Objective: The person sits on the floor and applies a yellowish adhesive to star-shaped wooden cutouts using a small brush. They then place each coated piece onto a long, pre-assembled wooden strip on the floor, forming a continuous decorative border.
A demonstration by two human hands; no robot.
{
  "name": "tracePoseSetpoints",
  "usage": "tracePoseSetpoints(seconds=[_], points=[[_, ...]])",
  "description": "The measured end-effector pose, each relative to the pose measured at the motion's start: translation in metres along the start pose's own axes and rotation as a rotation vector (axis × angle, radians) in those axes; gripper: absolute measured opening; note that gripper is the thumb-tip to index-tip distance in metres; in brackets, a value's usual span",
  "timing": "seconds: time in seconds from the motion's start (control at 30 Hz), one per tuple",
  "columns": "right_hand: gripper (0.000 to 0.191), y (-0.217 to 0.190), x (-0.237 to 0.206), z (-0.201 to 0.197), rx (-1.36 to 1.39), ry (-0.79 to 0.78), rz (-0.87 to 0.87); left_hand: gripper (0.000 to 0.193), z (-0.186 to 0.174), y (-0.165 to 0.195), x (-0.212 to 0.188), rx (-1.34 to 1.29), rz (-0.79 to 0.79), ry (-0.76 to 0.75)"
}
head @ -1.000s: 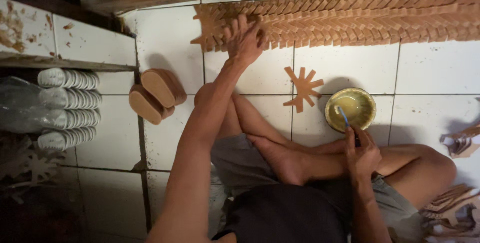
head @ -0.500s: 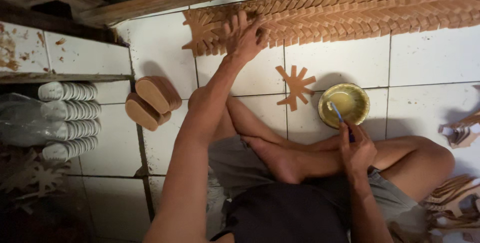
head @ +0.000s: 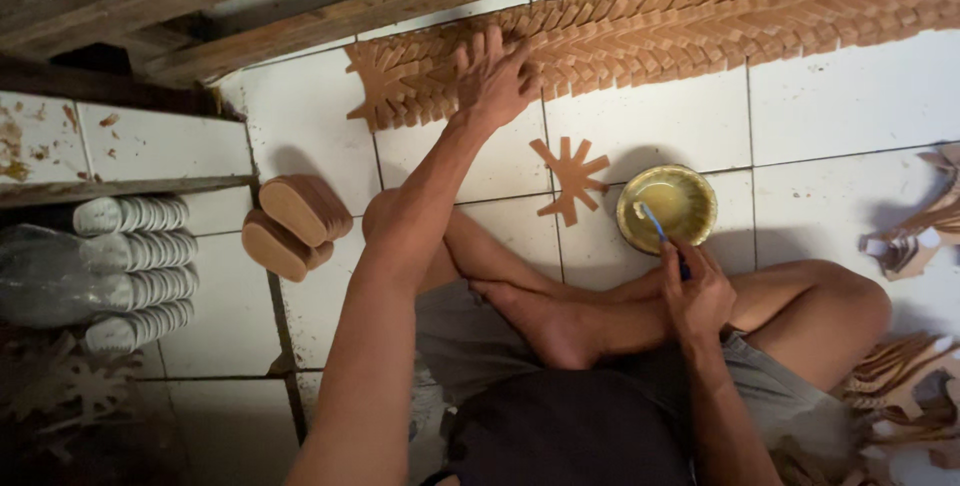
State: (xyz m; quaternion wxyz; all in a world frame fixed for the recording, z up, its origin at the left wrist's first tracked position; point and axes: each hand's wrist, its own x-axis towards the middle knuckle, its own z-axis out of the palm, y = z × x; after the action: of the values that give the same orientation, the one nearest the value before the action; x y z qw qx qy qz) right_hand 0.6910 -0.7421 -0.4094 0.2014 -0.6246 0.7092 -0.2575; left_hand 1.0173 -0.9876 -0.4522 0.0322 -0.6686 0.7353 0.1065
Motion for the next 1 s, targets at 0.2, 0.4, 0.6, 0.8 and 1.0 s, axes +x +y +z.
tracePoseSetpoints(seconds=[0.2, 0.4, 0.6, 0.8, 1.0], points=[[0.025, 0.010, -0.002, -0.010, 0.045, 0.009, 0.005, 0.067, 0.000, 0.035, 0.011, -0.023, 0.128, 0.118], [0.025, 0.019, 0.002, -0.020, 0.056, 0.025, 0.001, 0.056, -0.001, 0.063, 0.017, -0.012, 0.080, -0.028], [0.024, 0.028, 0.011, -0.026, 0.061, 0.009, 0.008, 0.068, -0.001, 0.091, 0.042, -0.024, 0.110, -0.042], [0.021, 0.037, 0.021, -0.026, 0.051, 0.030, 0.021, 0.068, 0.005, 0.112, 0.060, 0.061, 0.177, 0.044], [0.021, 0.043, 0.032, -0.030, 0.084, 0.028, 0.035, 0.070, 0.008, 0.135, 0.081, -0.001, 0.218, 0.029]])
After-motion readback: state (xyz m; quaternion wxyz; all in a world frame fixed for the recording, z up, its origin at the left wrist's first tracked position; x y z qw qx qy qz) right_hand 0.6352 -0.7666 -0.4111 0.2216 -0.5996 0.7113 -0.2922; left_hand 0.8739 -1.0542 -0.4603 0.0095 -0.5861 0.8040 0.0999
